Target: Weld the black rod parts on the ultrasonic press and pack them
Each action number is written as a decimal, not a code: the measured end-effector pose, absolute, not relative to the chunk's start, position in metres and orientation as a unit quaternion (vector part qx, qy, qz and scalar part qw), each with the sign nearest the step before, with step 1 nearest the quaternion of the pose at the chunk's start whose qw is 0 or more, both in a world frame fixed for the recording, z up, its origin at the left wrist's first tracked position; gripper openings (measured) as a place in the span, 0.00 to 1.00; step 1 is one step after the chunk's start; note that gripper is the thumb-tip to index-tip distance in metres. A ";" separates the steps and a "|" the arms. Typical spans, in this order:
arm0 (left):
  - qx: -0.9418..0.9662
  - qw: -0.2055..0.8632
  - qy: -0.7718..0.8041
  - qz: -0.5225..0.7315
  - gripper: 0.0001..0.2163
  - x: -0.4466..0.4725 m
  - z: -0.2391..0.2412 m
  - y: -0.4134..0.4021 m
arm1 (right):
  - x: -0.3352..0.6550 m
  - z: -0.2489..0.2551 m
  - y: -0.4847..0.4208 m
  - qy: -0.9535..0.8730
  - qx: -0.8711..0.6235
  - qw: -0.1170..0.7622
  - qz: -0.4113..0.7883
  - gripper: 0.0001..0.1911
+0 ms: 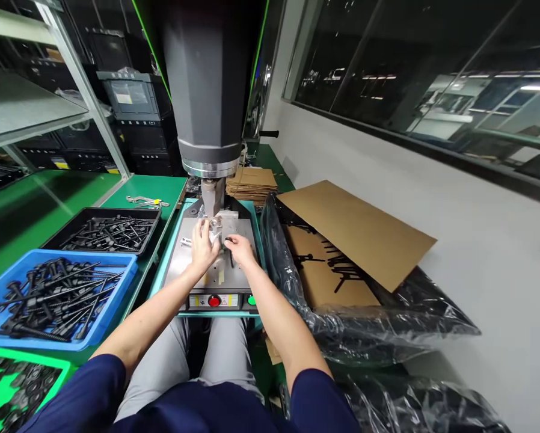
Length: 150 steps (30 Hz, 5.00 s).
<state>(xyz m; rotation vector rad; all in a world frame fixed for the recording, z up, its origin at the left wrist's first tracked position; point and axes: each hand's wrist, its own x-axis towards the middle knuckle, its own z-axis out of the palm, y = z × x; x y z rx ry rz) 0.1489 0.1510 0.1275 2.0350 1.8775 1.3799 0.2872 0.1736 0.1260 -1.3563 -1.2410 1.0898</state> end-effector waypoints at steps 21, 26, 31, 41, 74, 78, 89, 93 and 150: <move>0.749 -0.026 0.497 0.438 0.22 0.101 0.132 0.186 | 0.240 0.148 0.229 -0.597 -0.561 0.474 0.323 0.14; 0.751 -0.042 0.492 0.439 0.22 0.095 0.130 0.192 | 0.252 0.152 0.235 -0.614 -0.481 0.463 0.421 0.10; 0.756 -0.030 0.491 0.433 0.23 0.090 0.127 0.193 | 0.251 0.152 0.236 -0.591 -0.454 0.472 0.471 0.04; 0.802 -0.059 0.470 0.364 0.25 0.089 0.131 0.181 | 0.258 0.148 0.232 -0.236 -0.426 0.553 0.676 0.09; 0.741 -0.015 0.550 0.386 0.27 0.075 0.111 0.119 | 0.309 0.114 0.165 -0.235 -0.558 0.601 0.522 0.04; 0.726 -0.011 0.560 0.400 0.29 0.085 0.106 0.128 | 0.306 0.124 0.180 -0.513 -0.594 0.545 0.295 0.20; 0.711 -0.037 0.528 0.463 0.14 0.074 0.093 0.140 | 0.305 0.113 0.194 -0.727 -0.562 0.392 0.036 0.13; 0.706 -0.034 0.553 0.442 0.14 0.072 0.094 0.139 | 0.305 0.110 0.195 -0.729 -0.558 0.395 0.032 0.13; 0.478 0.274 0.758 0.348 0.34 0.008 0.001 -0.017 | 0.391 -0.013 0.004 -0.558 -0.728 0.321 0.237 0.46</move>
